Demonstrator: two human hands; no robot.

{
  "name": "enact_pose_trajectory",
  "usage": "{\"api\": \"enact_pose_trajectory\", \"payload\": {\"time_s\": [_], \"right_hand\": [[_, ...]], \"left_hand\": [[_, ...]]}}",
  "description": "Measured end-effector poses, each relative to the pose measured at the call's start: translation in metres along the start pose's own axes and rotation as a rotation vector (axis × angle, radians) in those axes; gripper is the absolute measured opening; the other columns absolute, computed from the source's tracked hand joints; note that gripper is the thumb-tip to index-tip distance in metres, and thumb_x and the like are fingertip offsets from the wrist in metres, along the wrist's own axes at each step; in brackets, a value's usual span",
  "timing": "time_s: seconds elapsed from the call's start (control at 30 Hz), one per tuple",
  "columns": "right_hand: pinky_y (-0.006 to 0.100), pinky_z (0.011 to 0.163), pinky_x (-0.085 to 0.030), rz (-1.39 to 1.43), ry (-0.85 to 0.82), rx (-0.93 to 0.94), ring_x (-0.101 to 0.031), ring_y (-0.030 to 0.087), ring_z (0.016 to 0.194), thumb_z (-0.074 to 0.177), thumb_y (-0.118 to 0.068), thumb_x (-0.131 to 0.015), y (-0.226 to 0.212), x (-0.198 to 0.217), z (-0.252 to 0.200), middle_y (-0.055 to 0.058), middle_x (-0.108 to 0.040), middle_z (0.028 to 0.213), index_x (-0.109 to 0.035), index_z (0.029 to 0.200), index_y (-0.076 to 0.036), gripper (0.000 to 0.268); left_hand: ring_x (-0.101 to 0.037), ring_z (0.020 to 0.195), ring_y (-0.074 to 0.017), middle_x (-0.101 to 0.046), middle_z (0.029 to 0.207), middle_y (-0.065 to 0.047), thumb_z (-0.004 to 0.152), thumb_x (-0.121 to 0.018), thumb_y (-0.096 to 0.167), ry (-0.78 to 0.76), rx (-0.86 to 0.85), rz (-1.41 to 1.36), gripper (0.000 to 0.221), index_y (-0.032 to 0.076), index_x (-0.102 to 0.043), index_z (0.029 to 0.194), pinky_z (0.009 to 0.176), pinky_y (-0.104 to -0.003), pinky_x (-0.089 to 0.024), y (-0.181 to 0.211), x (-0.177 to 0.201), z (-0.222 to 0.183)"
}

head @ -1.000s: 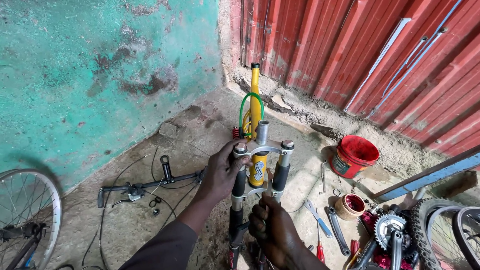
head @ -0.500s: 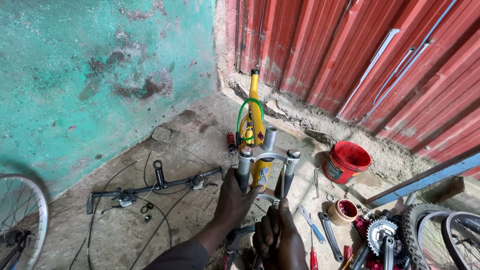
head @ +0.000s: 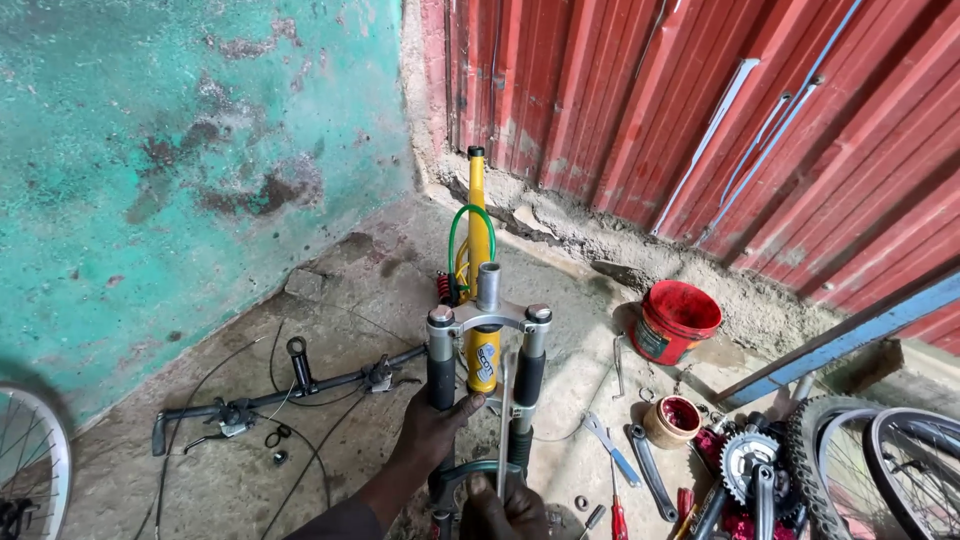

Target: Finalizing the assembly of a bicycle front fork by tightening the bolts on the crown using a wrench.

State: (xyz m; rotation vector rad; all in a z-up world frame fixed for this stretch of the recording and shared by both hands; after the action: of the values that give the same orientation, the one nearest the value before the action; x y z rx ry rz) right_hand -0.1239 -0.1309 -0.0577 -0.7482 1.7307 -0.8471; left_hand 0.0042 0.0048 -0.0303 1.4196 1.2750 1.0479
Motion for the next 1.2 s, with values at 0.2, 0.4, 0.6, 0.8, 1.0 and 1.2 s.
{"api": "enact_pose_trajectory", "payload": {"time_s": [0.2, 0.4, 0.6, 0.8, 1.0, 1.2], "right_hand": [[0.034, 0.047, -0.040, -0.642, 0.157, 0.289, -0.049, 0.018, 0.047, 0.101, -0.032, -0.055, -0.142, -0.025, 0.048, 0.009, -0.059, 0.052, -0.071, 0.075, 0.000, 0.045], [0.037, 0.065, -0.047, -0.377, 0.097, 0.030, -0.063, 0.026, 0.085, 0.107, -0.032, -0.043, -0.053, 0.076, 0.156, 0.019, -0.069, 0.101, -0.064, 0.123, 0.006, 0.046], [0.037, 0.065, -0.043, -0.157, 0.322, -0.342, -0.059, 0.024, 0.073, 0.111, -0.025, -0.037, -0.045, 0.007, 0.115, 0.017, -0.067, 0.092, -0.068, 0.125, -0.004, 0.040], [0.035, 0.061, -0.037, -0.148, 0.227, -0.255, -0.050, 0.023, 0.068, 0.114, -0.042, -0.026, -0.129, -0.063, 0.084, 0.018, -0.067, 0.089, -0.071, 0.111, 0.003, 0.064], [0.038, 0.072, -0.040, -0.156, 0.208, -0.248, -0.051, 0.024, 0.082, 0.113, -0.041, -0.030, -0.145, -0.086, 0.076, 0.018, -0.065, 0.102, -0.071, 0.119, 0.004, 0.061], [0.039, 0.077, -0.043, -0.265, 0.261, -0.289, -0.056, 0.026, 0.088, 0.112, -0.043, -0.029, -0.143, -0.088, 0.073, 0.019, -0.069, 0.108, -0.074, 0.121, 0.004, 0.066]], "left_hand": [[-0.070, 0.078, -0.0177, -0.081, 0.089, -0.008, 0.074, -0.090, 0.024, -0.155, 0.073, 0.073, 0.038, 0.001, -0.080, 0.102, 0.074, -0.034, -0.054, -0.022, 0.008, -0.005], [-0.062, 0.063, -0.0169, -0.069, 0.074, -0.006, 0.094, -0.073, 0.025, -0.005, 0.278, 0.206, 0.023, 0.002, -0.072, 0.098, 0.059, -0.033, -0.048, -0.060, 0.004, 0.010], [-0.074, 0.077, -0.0267, -0.079, 0.094, -0.011, 0.091, -0.071, 0.036, 0.131, 0.355, 0.434, 0.040, 0.003, -0.072, 0.114, 0.070, -0.040, -0.055, -0.018, -0.011, -0.001], [-0.045, 0.047, -0.0194, -0.054, 0.057, -0.007, 0.095, -0.070, 0.035, 0.186, 0.298, 0.257, 0.043, -0.003, -0.071, 0.076, 0.047, -0.037, -0.036, 0.101, -0.004, -0.016], [-0.040, 0.044, -0.0170, -0.050, 0.055, -0.006, 0.096, -0.071, 0.017, 0.168, 0.231, 0.010, 0.025, -0.001, -0.067, 0.079, 0.045, -0.036, -0.031, 0.109, 0.004, -0.002], [-0.043, 0.045, -0.0176, -0.052, 0.056, -0.006, 0.099, -0.070, 0.023, 0.158, 0.291, 0.171, 0.030, 0.001, -0.067, 0.079, 0.045, -0.036, -0.035, 0.115, 0.004, -0.011]]}}
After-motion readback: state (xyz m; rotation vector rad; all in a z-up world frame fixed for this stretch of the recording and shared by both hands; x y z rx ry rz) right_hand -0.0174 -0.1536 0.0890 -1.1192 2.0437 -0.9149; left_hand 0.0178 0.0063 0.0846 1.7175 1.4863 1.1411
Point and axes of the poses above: each hand's wrist, its own z-axis towards the middle knuckle, its own x-axis out of the back of the hand, y = z × x, the point moved 1 cm from there along z, towards the middle knuckle
